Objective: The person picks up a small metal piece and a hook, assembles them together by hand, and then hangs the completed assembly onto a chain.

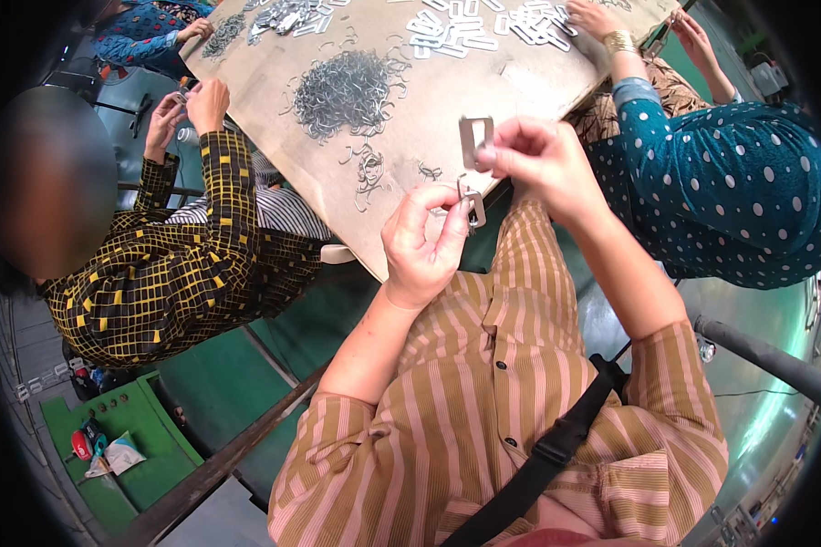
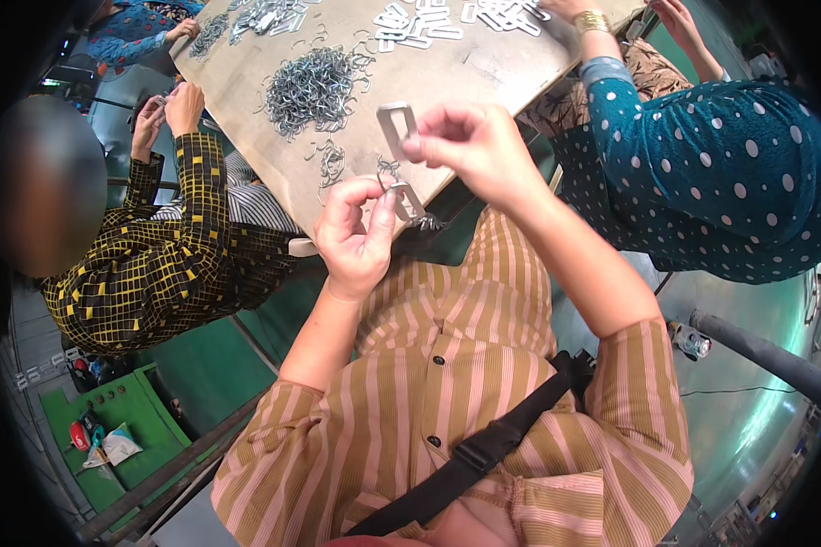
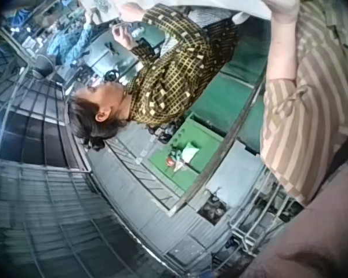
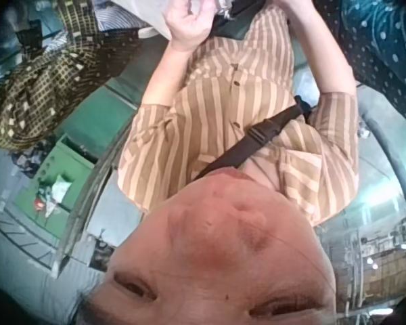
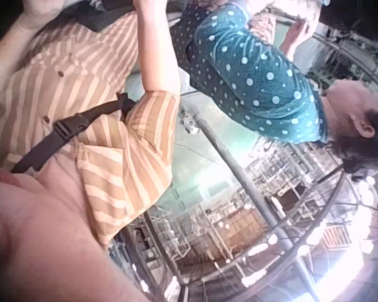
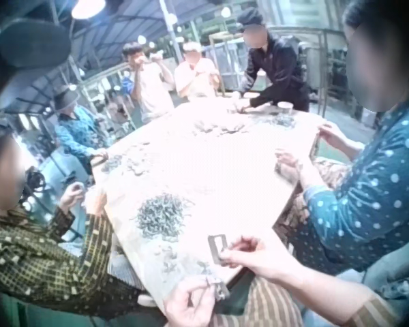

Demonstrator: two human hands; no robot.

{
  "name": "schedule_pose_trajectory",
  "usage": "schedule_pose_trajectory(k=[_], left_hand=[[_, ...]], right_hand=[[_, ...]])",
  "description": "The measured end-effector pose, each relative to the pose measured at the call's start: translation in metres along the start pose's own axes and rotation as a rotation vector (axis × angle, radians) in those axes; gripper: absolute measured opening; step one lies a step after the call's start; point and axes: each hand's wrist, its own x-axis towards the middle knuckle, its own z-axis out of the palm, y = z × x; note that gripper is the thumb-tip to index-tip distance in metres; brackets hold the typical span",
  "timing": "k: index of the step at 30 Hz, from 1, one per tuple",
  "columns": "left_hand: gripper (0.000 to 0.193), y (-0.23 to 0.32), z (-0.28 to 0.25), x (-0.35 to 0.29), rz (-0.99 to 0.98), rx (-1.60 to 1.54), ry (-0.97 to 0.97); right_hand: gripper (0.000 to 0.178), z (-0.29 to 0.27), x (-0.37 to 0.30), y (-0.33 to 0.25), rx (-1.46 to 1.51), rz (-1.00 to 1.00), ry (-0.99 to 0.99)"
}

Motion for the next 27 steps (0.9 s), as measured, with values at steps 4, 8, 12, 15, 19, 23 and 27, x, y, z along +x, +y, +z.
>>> schedule_pose_trajectory(k=[4,8,12,15,19,23,27], left_hand=[[0.010,0.011,0.002,0.005,0.015,0.081,-0.024],[0.012,0.015,0.002,0.005,0.136,0.174,-0.095],[0.013,0.011,-0.012,0.000,0.073,0.099,-0.196],[0.015,-0.024,-0.041,0.008,-0.204,-0.002,-0.084],[0.010,-0.098,-0.100,0.032,-0.232,0.767,0.071],[0.011,-0.130,-0.103,0.050,-0.160,1.187,-0.083],[0.014,-0.138,-0.082,0.067,-0.254,1.445,-0.315]], right_hand=[[0.012,0.008,-0.021,-0.012,-0.003,-0.012,0.001],[0.010,0.015,-0.035,-0.014,-0.200,-0.189,0.091],[0.008,0.017,-0.044,-0.014,-0.298,-0.263,0.075],[0.007,0.015,-0.048,-0.020,-0.395,-0.345,0.084],[0.005,0.013,-0.052,-0.022,-0.411,-0.363,0.074],[0.004,0.014,-0.054,-0.023,-0.440,-0.373,0.070],[0.005,0.013,-0.054,-0.019,-0.435,-0.362,0.105]])
